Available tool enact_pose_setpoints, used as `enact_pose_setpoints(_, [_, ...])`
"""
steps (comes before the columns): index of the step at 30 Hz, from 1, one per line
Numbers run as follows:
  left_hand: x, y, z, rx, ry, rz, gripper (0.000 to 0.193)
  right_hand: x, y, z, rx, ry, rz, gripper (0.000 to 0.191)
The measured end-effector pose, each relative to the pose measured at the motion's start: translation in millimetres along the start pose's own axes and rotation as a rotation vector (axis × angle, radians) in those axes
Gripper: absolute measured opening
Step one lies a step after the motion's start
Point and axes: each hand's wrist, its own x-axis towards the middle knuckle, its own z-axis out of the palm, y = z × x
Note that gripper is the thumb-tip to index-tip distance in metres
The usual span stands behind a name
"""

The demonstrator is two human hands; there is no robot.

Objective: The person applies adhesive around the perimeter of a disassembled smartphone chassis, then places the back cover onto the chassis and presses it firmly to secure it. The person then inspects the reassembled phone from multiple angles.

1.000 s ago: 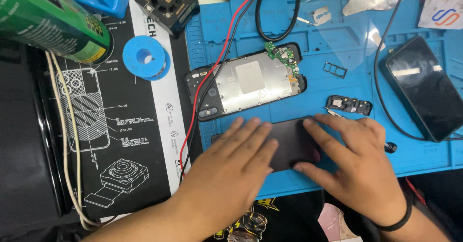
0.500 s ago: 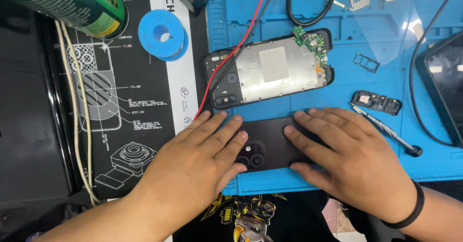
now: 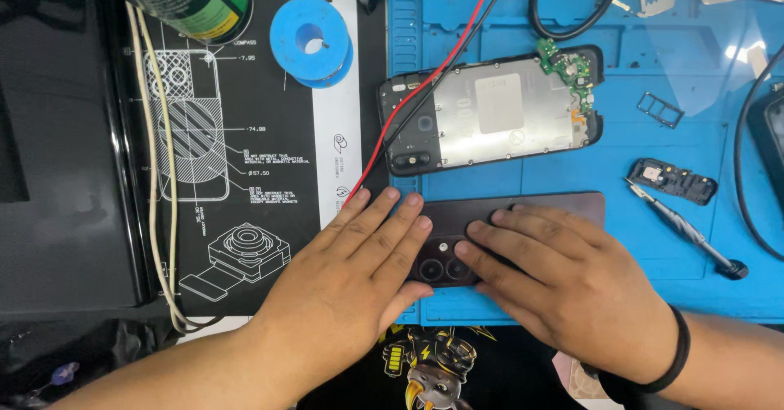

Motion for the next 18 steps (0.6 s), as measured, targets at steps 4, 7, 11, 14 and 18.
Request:
enact_pose_setpoints(4, [2.5, -4.8, -6.5, -0.012, -0.025, 0.028, 0.06, 2.6, 0.1, -3.9, 0.052, -0.014, 0.007, 0.044])
enact_pose_setpoints(7, [-0.7, -10.3, -12.0, -0.031, -0.064, 0.046, 0.057, 1.0, 0.4, -9.4, 0.074, -0.051, 0.004, 0.046])
enact_pose_setpoints(11, [-7.1, -6.5, -12.9, 0.006, -0.035, 0.059, 0.061, -0.3, -4.1, -12.3, 0.048, -0.023, 0.071, 0.048])
enact_pose_setpoints(14, [-6.0, -2.5, -10.1, 0.01, -0.013, 0.08, 0.064, 1.6, -6.1, -12.4, -0.042, -0.021, 0.113, 0.053])
enact_pose_setpoints(18, [1.3, 1.5, -4.1, 0.037, 0.003, 0.06, 0.064, 6.5, -9.5, -5.7, -0.083, -0.013, 0.158, 0.055])
